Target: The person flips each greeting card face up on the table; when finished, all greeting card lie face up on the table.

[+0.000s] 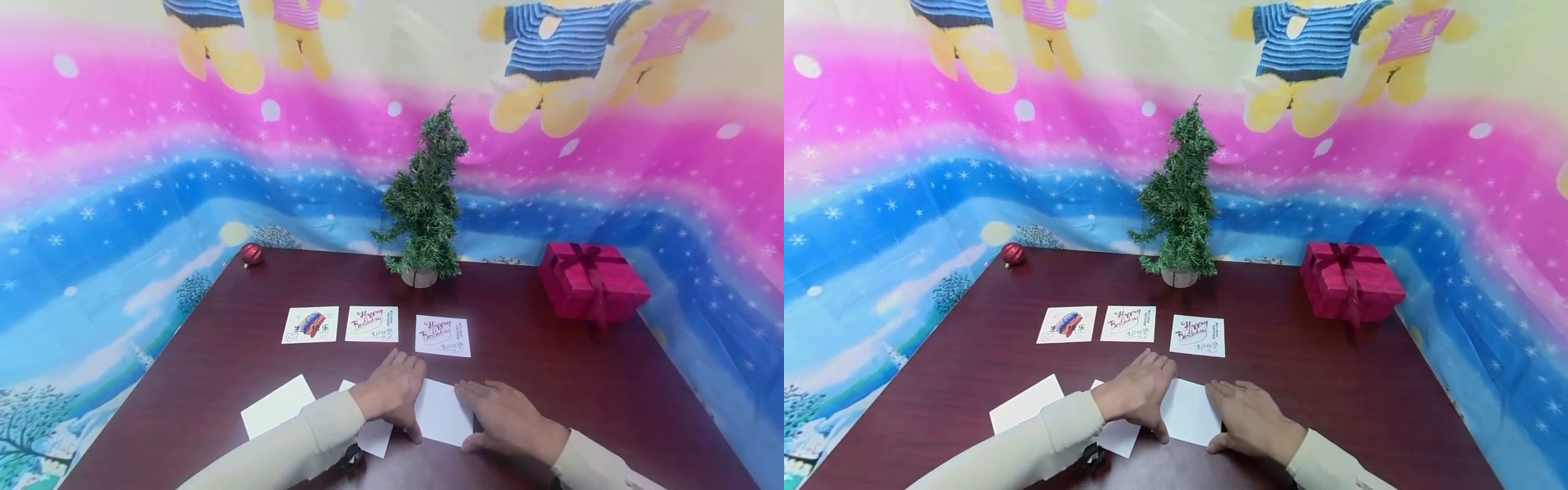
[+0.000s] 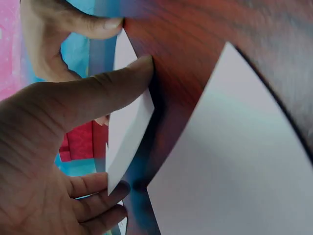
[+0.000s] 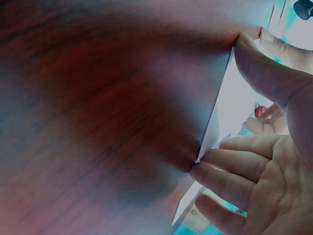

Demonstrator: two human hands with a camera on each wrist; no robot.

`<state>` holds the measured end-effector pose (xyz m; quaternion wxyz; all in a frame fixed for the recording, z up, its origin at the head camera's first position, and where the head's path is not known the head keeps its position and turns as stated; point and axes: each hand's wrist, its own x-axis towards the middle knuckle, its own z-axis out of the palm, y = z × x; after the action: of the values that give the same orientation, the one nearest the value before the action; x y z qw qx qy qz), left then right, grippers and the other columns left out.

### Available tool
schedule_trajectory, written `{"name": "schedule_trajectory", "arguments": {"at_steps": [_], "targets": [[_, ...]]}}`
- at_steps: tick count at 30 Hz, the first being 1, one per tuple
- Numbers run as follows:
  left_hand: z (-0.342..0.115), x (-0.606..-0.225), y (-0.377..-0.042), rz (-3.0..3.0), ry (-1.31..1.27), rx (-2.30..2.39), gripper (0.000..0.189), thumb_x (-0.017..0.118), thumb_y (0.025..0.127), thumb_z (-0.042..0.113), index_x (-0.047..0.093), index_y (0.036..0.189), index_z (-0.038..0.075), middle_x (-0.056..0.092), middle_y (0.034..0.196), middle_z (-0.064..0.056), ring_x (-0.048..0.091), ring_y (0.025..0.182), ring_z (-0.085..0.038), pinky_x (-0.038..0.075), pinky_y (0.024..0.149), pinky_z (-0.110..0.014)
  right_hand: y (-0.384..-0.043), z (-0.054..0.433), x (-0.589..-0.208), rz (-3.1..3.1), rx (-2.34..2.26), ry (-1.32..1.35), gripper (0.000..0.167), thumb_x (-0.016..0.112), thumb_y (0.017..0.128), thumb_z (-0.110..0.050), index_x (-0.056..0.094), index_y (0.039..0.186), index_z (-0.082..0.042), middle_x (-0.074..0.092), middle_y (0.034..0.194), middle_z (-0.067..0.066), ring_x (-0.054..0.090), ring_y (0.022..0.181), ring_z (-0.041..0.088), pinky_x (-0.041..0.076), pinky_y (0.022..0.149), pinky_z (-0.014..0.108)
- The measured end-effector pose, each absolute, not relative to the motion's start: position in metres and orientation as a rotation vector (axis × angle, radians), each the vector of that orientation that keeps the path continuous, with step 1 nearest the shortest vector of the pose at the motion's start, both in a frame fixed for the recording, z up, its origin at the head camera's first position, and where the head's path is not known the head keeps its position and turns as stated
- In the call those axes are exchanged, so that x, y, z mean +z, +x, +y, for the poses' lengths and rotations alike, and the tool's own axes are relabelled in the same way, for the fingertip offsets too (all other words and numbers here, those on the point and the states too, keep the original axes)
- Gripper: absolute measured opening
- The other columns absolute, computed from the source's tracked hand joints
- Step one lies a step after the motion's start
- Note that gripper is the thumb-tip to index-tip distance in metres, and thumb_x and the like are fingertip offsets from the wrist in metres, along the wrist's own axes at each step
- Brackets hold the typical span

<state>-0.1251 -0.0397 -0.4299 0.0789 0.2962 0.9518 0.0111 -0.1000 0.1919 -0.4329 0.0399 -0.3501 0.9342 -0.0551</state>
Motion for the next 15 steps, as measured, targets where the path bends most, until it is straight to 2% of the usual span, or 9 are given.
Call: {"name": "schedule_trajectory", "arguments": {"at_steps": [3, 5, 7, 10, 13, 15], "targets": [[-0.038, -0.43, -0.123, 2.863, 0.927, -0.001, 0.09, 0.087, 0.053, 0.069, 0.057, 0.115, 0.012, 0.059, 0.108, 0.0, 0.053, 0.111, -0.02, 0.032, 0.115, -0.045, -0.101, 0.191, -0.432, 2.878, -0.181, -1.122, 0.083, 0.088, 0.066, -0.055, 0.061, 0.122, 0.0, 0.069, 0.111, 0.009, 0.064, 0.091, 0.02, 0.054, 0.084, 0.044], [-0.038, -0.431, -0.121, 2.895, 0.961, -0.023, 0.087, 0.085, 0.055, 0.07, 0.059, 0.115, 0.012, 0.06, 0.107, 0.0, 0.054, 0.111, -0.02, 0.033, 0.114, -0.046, -0.103, 0.19, -0.432, 2.897, -0.195, -1.158, 0.078, 0.088, 0.063, -0.058, 0.06, 0.113, -0.005, 0.066, 0.095, 0.0, 0.058, 0.075, 0.014, 0.053, 0.072, 0.039], [-0.037, -0.431, -0.12, 2.937, 1.009, -0.021, 0.085, 0.082, 0.058, 0.07, 0.061, 0.116, 0.011, 0.061, 0.108, 0.0, 0.055, 0.111, -0.02, 0.035, 0.113, -0.047, -0.105, 0.187, -0.431, 2.923, -0.21, -1.196, 0.074, 0.088, 0.06, -0.06, 0.057, 0.105, -0.01, 0.059, 0.084, -0.007, 0.052, 0.067, 0.011, 0.05, 0.064, 0.036], [-0.037, -0.428, -0.119, 2.997, 1.079, 0.082, 0.082, 0.081, 0.061, 0.066, 0.062, 0.12, 0.011, 0.063, 0.11, 0.001, 0.057, 0.11, -0.019, 0.037, 0.111, -0.049, -0.108, 0.183, -0.429, 2.963, -0.197, -1.212, 0.084, 0.087, 0.058, -0.063, 0.06, 0.113, -0.005, 0.062, 0.089, -0.003, 0.058, 0.073, 0.015, 0.051, 0.065, 0.037], [-0.039, -0.419, -0.119, 3.023, 1.144, 0.183, 0.086, 0.08, 0.063, 0.064, 0.059, 0.128, 0.01, 0.063, 0.119, 0.0, 0.056, 0.115, -0.019, 0.035, 0.112, -0.052, -0.112, 0.177, -0.424, 2.972, -0.175, -1.148, 0.1, 0.087, 0.06, -0.063, 0.057, 0.131, 0.0, 0.066, 0.109, 0.007, 0.062, 0.09, 0.021, 0.055, 0.072, 0.041], [-0.043, -0.412, -0.12, 3.017, 1.152, 0.213, 0.091, 0.08, 0.064, 0.065, 0.057, 0.133, 0.01, 0.062, 0.125, 0.0, 0.055, 0.12, -0.019, 0.033, 0.113, -0.052, -0.114, 0.175, -0.419, 2.967, -0.17, -1.081, 0.104, 0.088, 0.06, -0.061, 0.053, 0.137, 0.0, 0.064, 0.117, 0.01, 0.061, 0.097, 0.023, 0.055, 0.071, 0.042]]}}
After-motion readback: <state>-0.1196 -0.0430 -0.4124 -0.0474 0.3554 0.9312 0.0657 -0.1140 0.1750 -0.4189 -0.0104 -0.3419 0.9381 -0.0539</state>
